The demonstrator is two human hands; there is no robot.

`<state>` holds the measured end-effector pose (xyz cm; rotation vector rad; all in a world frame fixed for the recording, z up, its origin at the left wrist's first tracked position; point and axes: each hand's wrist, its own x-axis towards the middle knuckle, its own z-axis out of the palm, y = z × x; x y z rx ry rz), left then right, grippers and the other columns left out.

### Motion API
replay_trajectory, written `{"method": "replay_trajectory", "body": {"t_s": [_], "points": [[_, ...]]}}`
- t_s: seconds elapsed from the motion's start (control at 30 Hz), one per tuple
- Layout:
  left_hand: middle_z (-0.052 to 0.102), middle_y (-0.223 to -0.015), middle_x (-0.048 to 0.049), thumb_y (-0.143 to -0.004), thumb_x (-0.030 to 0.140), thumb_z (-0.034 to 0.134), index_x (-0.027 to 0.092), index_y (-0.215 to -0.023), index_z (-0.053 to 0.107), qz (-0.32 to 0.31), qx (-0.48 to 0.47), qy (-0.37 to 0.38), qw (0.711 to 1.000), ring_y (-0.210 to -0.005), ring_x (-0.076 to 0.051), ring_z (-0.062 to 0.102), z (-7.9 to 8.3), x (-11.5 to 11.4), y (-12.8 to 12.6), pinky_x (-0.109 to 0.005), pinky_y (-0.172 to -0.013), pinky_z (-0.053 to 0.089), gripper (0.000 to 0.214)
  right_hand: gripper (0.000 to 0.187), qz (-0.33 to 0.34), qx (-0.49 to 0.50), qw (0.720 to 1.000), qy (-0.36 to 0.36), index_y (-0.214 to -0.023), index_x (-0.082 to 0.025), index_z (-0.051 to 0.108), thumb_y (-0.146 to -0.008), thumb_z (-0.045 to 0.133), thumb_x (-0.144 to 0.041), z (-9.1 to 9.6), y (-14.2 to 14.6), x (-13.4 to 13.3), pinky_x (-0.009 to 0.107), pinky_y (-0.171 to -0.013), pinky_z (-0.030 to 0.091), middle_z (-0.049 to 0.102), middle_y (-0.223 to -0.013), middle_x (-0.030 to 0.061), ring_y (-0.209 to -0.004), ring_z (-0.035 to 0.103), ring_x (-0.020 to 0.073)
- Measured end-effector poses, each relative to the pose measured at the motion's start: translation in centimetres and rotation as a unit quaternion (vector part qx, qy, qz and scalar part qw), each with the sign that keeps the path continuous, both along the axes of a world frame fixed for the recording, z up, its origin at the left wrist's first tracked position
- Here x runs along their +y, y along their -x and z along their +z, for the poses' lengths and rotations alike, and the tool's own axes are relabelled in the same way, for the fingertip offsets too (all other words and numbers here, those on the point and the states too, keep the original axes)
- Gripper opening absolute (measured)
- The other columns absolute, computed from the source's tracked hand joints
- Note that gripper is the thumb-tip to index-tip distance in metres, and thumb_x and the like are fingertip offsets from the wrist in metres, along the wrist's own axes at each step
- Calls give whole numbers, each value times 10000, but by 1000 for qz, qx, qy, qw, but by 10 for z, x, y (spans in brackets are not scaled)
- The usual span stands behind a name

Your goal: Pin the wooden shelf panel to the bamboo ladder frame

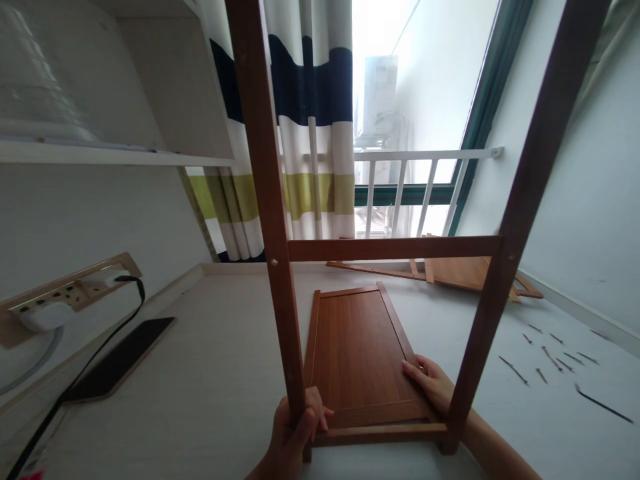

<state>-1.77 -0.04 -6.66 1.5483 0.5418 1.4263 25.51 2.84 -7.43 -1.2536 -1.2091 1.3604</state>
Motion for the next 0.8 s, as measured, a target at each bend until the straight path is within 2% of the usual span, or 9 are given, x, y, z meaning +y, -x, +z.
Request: {"method": "replay_trajectory", "body": {"t_s": [0.13, 0.27, 0.4, 0.5, 0.57, 0.67, 0.73, 0.8], "points": [[442, -545, -4, -890, 422, 402, 151, -579, 461, 2, 9, -13, 1000, -584, -119, 506, -3, 2, 3, -233, -589, 476, 417, 544, -56, -98, 993, -31, -1056, -112, 562, -736, 536, -551, -16, -19, 0, 358, -807, 464, 617, -941, 105, -915, 571, 259], [439, -601, -7, -898, 430, 370, 158, -613, 463, -28, 30, -18, 999, -614, -122, 494, -5, 4, 9, -245, -605, 466, 406, 564, -93, -193, 975, -64, -1168, -124, 532, -733, 546, -482, -25, -34, -7, 379, -814, 448, 588, -958, 89, -855, 559, 239], [421, -616, -5, -905, 430, 348, 166, -634, 453, -51, 29, -54, 997, -621, -122, 471, -3, 4, 9, -240, -597, 449, 393, 650, -119, -259, 954, -91, -1268, -92, 439, -747, 516, -471, -21, -37, -16, 401, -751, 459, 534, -883, 73, -689, 535, 195], [409, -617, -2, -907, 422, 347, 168, -645, 449, -54, 27, -66, 996, -624, -121, 455, -1, 4, 7, -237, -602, 441, 379, 628, -105, -279, 949, -104, -1306, -142, 395, -791, 455, -496, -7, -33, -23, 371, -662, 483, 522, -929, 74, -635, 532, 169], [406, -620, -2, -907, 424, 347, 169, -649, 447, -56, 27, -64, 996, -625, -121, 453, -1, 3, 6, -238, -601, 438, 376, 563, -89, -294, 945, -113, -1260, -177, 457, -805, 454, -510, 5, -31, -30, 379, -731, 478, 524, -1006, 91, -740, 556, 194], [407, -622, -4, -900, 437, 357, 170, -653, 451, -56, 26, -56, 996, -631, -124, 456, -1, 2, 6, -238, -600, 431, 376, 473, -54, -305, 943, -120, -1190, -224, 537, -826, 462, -517, 20, -37, -45, 400, -919, 397, 529, -1112, 90, -988, 520, 241], [407, -617, -6, -898, 436, 364, 170, -655, 456, -51, 23, -49, 997, -636, -126, 455, -2, 2, 6, -238, -599, 422, 372, 462, -54, -269, 954, -117, -1178, -228, 551, -865, 389, -526, 20, -44, -58, 406, -969, 359, 538, -1144, 89, -1075, 485, 247], [402, -611, -6, -897, 432, 366, 171, -652, 454, -48, 17, -46, 998, -636, -129, 452, -3, 2, 6, -244, -603, 417, 369, 502, -73, -204, 968, -128, -1145, -211, 573, -885, 306, -547, 13, -49, -71, 413, -972, 360, 551, -1147, 99, -1106, 476, 254]]}}
